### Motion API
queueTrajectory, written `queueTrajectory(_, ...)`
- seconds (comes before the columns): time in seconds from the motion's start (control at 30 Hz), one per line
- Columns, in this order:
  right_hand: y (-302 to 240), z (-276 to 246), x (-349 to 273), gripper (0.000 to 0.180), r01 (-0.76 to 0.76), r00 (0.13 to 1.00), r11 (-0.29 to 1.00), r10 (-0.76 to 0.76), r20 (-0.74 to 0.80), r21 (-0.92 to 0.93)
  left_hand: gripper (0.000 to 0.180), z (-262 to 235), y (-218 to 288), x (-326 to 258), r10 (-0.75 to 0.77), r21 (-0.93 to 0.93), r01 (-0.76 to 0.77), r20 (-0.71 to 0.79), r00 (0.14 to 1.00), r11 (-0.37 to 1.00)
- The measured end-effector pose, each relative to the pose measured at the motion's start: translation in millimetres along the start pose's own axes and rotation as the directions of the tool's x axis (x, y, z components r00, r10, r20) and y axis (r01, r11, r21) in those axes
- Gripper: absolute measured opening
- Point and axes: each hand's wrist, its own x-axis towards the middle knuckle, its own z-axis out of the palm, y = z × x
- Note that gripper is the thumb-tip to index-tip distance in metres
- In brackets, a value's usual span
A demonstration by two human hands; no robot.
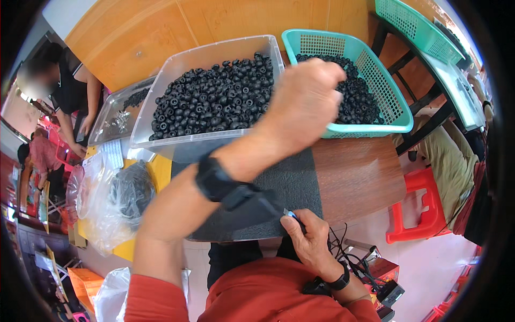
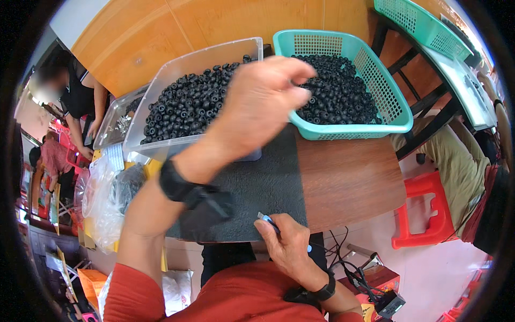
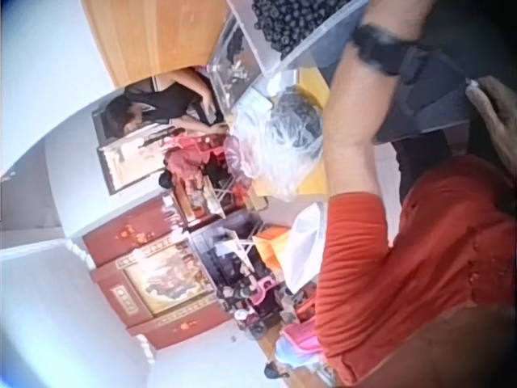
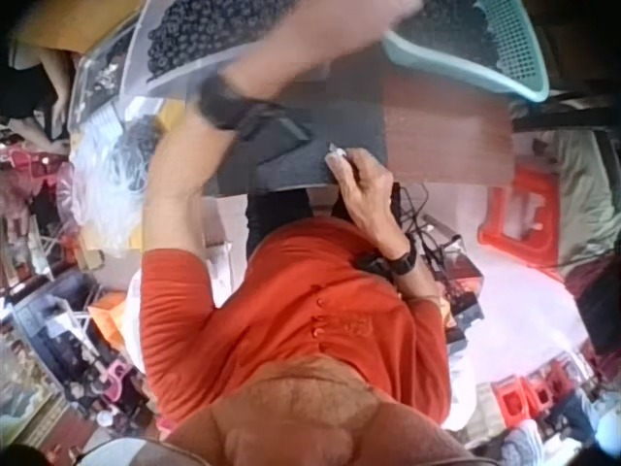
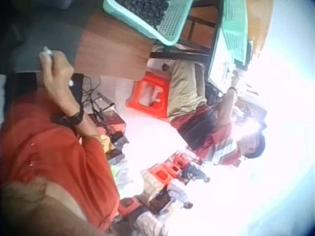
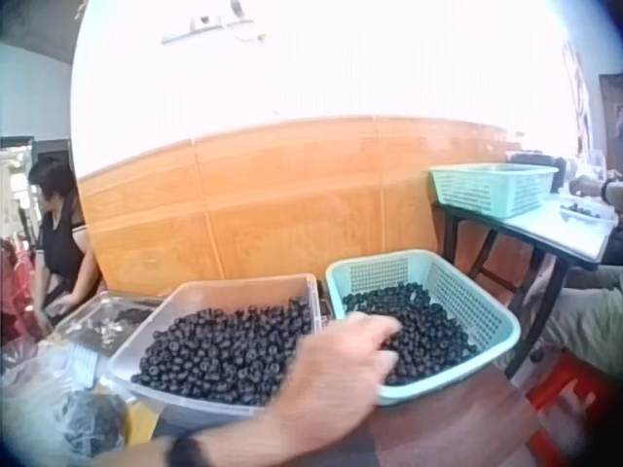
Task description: Trimming excess rubber material from shoe components using a utility knife.
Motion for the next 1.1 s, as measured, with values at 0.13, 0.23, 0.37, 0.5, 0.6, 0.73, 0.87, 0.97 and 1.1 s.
queueTrajectory(0.13, 5.1, 3.0, -1.4, 0.02, 0.019, 1.0, 0.999, -0.019, -0.007, -0.027, 0.017, -63.8, -36.7, -9.3, -0.19, 0.054, 0.183, 0.203, 0.96, 0.982)
queueTrajectory(0.23, 4.8, 5.5, -1.6, 0.02, 0.061, 0.998, 0.997, -0.061, -0.001, -0.044, 0.022, -76.8, -55.0, -13.5, -0.376, 0.056, 0.376, 0.29, 0.88, 0.925)
queueTrajectory(0.37, 6.2, 7.8, -2.7, 0.021, 0.09, 0.996, 0.992, -0.091, -0.012, -0.085, 0.031, -62.4, -72.6, -13.7, -0.42, 0.187, 0.378, 0.476, 0.773, 0.907)
queueTrajectory(0.5, 5.9, 8.0, -3.3, 0.022, 0.095, 0.996, 0.992, -0.094, 0.006, -0.089, 0.032, -44.9, -79.3, -9.2, -0.473, 0.191, 0.448, 0.553, 0.686, 0.873)
queueTrajectory(0.6, 6.6, 9.1, -2.9, 0.022, 0.114, 0.993, 0.987, -0.117, -0.017, -0.108, 0.028, -36.1, -87.2, -6.8, -0.496, 0.213, 0.462, 0.552, 0.671, 0.861)
queueTrajectory(0.73, 7.3, 8.6, -2.3, 0.022, 0.125, 0.992, 0.984, -0.126, -0.002, -0.125, 0.016, -29.5, -89.4, -7.8, -0.546, 0.163, 0.564, 0.562, 0.621, 0.81)
queueTrajectory(0.87, 8.1, 9.9, -1.5, 0.023, 0.136, 0.99, 0.983, -0.138, -0.004, -0.126, 0.014, -32.0, -90.4, -7.5, -0.491, 0.176, 0.499, 0.615, 0.617, 0.848)
queueTrajectory(0.97, 8.8, 8.9, -1.9, 0.022, 0.143, 0.989, 0.982, -0.146, -0.01, -0.125, 0.013, -39.8, -84.0, -6.6, -0.443, 0.164, 0.46, 0.664, 0.603, 0.872)
queueTrajectory(1.1, 11.1, 9.9, -1.5, 0.022, 0.171, 0.985, 0.972, -0.175, -0.011, -0.162, 0.013, -45.4, -80.9, -12.0, -0.378, 0.101, 0.435, 0.692, 0.615, 0.894)
